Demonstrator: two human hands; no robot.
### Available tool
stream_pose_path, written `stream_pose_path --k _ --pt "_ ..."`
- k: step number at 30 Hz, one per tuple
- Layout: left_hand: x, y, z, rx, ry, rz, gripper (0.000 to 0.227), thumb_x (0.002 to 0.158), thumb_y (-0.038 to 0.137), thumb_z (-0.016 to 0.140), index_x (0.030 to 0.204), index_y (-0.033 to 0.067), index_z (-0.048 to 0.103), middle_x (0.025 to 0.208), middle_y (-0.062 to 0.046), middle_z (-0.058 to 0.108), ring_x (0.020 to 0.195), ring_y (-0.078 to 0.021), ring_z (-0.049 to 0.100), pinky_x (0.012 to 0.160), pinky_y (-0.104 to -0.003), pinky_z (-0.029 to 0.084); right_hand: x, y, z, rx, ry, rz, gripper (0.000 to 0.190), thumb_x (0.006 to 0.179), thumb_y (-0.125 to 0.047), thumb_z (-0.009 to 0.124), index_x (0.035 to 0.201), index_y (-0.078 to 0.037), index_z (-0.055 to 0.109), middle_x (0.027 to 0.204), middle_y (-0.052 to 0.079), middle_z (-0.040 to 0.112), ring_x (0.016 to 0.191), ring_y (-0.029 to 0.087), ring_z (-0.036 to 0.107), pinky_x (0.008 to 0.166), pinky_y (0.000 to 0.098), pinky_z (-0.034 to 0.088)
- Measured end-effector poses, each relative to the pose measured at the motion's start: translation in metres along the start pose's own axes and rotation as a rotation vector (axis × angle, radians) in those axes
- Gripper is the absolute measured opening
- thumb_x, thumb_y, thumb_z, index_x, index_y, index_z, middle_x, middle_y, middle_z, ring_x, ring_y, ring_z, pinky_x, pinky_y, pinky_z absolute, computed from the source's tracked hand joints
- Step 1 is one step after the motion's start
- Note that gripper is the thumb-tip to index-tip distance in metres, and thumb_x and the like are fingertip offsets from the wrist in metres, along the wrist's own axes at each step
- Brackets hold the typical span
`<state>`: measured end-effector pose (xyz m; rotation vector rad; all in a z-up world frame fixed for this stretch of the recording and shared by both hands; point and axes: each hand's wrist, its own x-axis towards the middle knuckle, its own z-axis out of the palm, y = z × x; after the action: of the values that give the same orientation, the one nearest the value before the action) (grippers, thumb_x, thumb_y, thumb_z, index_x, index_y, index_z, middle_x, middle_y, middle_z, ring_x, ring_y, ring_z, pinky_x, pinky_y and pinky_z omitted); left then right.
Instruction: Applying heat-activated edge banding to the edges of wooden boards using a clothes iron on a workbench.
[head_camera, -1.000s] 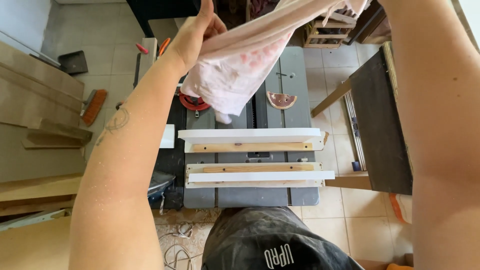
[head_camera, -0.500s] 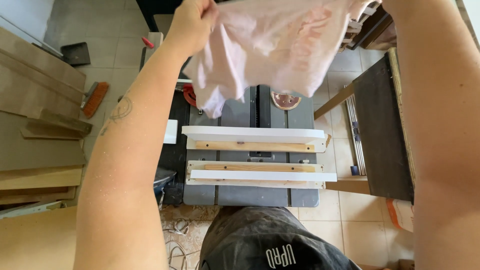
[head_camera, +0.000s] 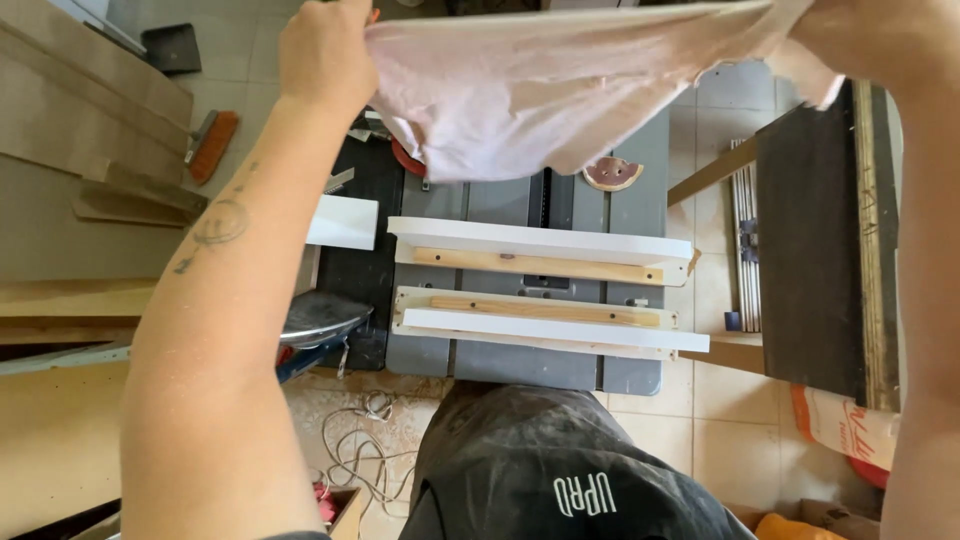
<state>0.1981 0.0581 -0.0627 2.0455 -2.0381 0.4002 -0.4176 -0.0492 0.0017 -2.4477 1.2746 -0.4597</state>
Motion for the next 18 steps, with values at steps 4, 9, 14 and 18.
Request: stream_pose_path --k 4,9,14,18 --pt "-0.011 -0.018 0.012 -0.401 -0.003 -0.045 0.034 0.077 -0.012 0.051 0.093 0.0056 0.075 0.081 -0.017 0.073 0.071 -0.0378 0.068 0.058 -0.050 0.052 0.022 -0.067 0.044 0.259 -0.068 0.058 0.022 0.103 -0.002 0.051 0.112 0.003 0.071 0.103 0.016 0.066 0.099 0.025 0.063 0.083 0.0397 0.053" --pt "-0.016 -0.009 -0.011 -0.795 -0.085 -0.310 0.030 0.075 0.006 0.043 0.083 0.0188 0.070 0.086 0.003 0.068 0.085 -0.0163 0.059 0.072 -0.037 0.045 0.018 -0.081 0.052 0.861 -0.093 0.145 0.016 0.081 -0.004 0.046 0.084 -0.007 0.061 0.085 0.029 0.065 0.076 0.045 0.075 0.061 0.0443 0.067" --pt "-0.035 -0.011 -0.043 -0.814 -0.341 -0.197 0.029 0.117 0.024 0.075 0.090 0.0154 0.070 0.076 0.005 0.056 0.073 -0.0110 0.052 0.068 -0.032 0.042 -0.011 -0.113 0.038 0.308 -0.099 0.091 0.056 0.084 0.025 0.042 0.134 0.019 0.065 0.116 0.029 0.068 0.056 0.037 0.066 0.044 0.0416 0.056" --pt "-0.050 0.010 -0.087 -0.762 -0.551 -0.261 0.043 0.115 0.051 0.060 0.103 0.0138 0.076 0.089 -0.002 0.070 0.079 -0.0214 0.060 0.078 -0.043 0.051 -0.055 -0.051 0.055 0.105 0.013 -0.024 0.052 0.081 0.015 0.060 0.129 0.010 0.078 0.106 0.018 0.072 0.087 0.025 0.064 0.065 0.0370 0.050"
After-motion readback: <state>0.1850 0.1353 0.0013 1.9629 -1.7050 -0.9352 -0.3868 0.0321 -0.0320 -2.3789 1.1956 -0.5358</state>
